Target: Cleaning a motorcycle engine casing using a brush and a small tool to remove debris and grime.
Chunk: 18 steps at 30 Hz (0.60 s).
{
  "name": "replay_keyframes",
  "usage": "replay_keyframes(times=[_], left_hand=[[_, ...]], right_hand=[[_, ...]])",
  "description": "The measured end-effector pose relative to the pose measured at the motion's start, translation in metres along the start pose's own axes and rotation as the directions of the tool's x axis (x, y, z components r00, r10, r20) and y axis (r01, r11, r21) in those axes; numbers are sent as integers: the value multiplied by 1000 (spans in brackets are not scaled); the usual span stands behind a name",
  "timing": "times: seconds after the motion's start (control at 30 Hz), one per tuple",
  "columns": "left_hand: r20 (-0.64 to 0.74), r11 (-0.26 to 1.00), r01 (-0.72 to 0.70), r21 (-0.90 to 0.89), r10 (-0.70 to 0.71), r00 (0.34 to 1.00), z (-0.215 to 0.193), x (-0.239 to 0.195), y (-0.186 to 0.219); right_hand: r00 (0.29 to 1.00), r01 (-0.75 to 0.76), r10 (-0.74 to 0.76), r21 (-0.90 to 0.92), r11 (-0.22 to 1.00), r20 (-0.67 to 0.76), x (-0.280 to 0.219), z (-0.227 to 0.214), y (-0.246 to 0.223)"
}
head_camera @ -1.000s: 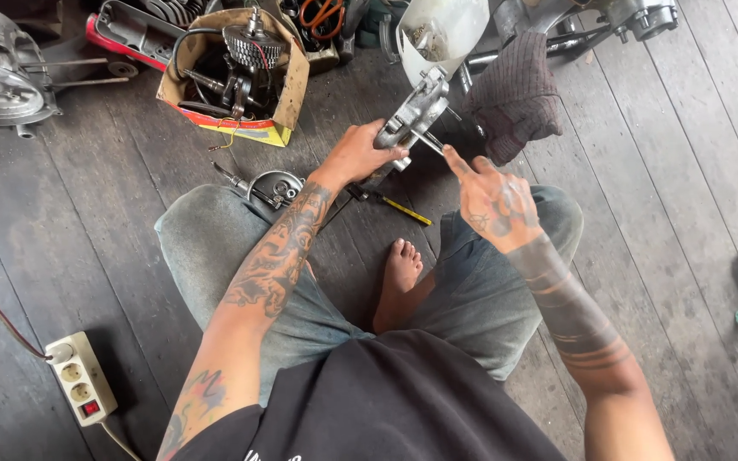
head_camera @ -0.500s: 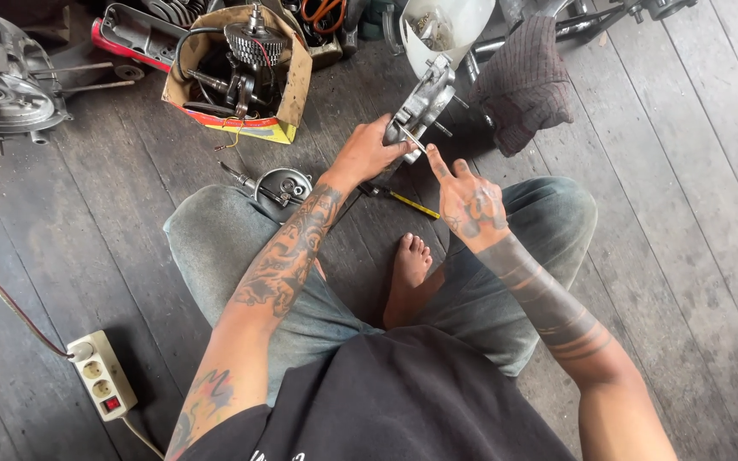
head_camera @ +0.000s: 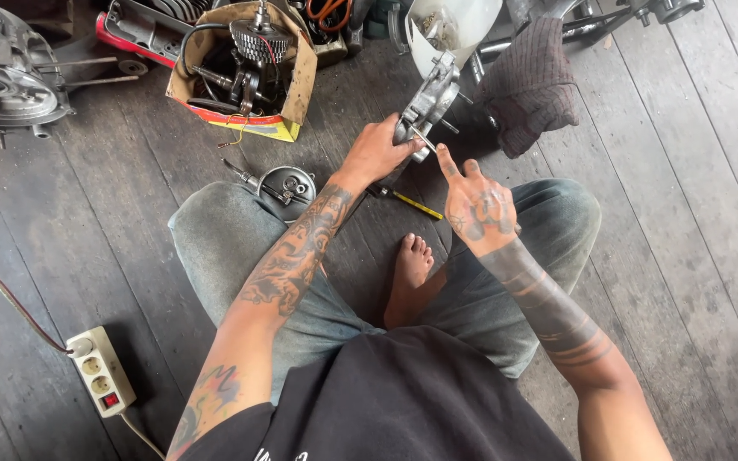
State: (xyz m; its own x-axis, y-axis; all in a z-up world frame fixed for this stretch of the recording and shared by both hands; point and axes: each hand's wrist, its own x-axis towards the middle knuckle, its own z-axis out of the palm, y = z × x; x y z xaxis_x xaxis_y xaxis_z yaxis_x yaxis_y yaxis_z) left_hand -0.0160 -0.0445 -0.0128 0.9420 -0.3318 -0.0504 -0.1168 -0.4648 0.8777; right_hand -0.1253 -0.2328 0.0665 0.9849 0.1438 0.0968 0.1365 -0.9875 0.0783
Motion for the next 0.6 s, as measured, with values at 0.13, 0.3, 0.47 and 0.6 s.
replay_keyframes(times=[0.13,0.3,0.47,0.6], left_hand=[[3,1000,-9,28,9,1000,-6,1,0],[33,999,-37,31,36,999,-17,-14,15],[7,999,-14,42,14,1000,-4,-6,12],[-12,997,33,66,-32,999,7,0,5]], right_hand=[[984,112,-108,-19,994,138,14,1,12],[948,254,-260,56,966,184,33,-31,39],[988,104,-102,-7,995,118,16,-9,22],[994,75,-81,75,994,72,2,2,9]])
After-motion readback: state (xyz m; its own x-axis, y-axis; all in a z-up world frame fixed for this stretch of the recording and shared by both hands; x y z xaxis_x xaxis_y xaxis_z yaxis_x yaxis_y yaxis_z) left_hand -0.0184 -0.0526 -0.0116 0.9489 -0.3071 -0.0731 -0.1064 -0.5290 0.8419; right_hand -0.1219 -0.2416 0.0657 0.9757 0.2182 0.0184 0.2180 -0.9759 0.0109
